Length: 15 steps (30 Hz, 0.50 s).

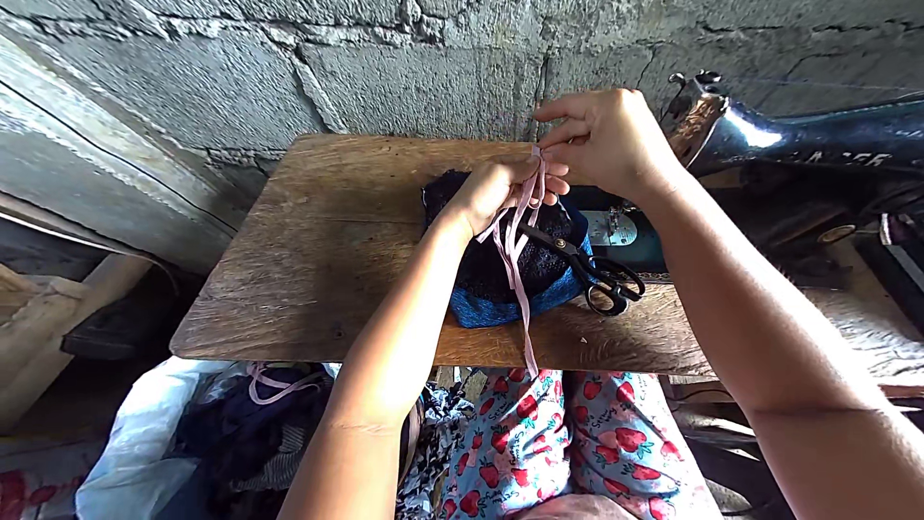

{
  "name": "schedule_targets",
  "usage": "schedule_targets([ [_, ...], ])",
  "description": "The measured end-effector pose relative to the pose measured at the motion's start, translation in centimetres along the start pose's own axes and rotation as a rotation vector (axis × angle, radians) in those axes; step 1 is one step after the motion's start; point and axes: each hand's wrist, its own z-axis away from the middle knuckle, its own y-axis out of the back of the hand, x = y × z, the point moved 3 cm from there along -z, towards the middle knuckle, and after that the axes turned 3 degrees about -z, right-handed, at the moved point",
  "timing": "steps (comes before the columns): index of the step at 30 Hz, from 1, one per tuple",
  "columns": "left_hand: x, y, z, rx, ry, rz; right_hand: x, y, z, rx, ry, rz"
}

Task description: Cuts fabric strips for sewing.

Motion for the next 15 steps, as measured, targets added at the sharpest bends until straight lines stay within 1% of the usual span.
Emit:
schedule_targets([
  [2,0.1,0.2,0.0,0.066,0.032,-0.006,0.4,0.2,0.4,0.062,0.02,-0.013],
  [3,0.2,0.3,-0.1,0.14,0.037,-0.028,0.7,0.3,0.7,0.073,0.015,-0.01],
  [4,0.4,0.5,-0.1,0.228,0.029,-0.066,0.9,0.3,1.2,0.047,-0.014,-0.002],
  [5,0.6,0.9,-0.1,0.285,0.0,-0.114,1.1,0.1,1.6,-0.017,-0.066,0.008],
  [7,0.6,1.7,-0.2,0.329,-0.081,-0.137,1.6,-0.9,2.3,-0.156,-0.159,-0.008],
  [9,0.6,1.9,-0.3,0.319,-0.133,0.001,2.2,-2.4,2.6,-0.192,-0.176,-0.049],
  [11,0.8,1.7,-0.3,0.299,-0.124,0.22,2.0,-3.3,3.0,-0.192,-0.213,-0.009],
  [13,0.9,1.7,-0.1,0.291,-0.09,0.373,1.3,-3.5,4.3,-0.272,-0.24,0.161],
  [15,0.7,2.0,-0.1,0.271,-0.092,0.488,0.3,-3.4,6.9,-0.43,-0.297,0.396],
])
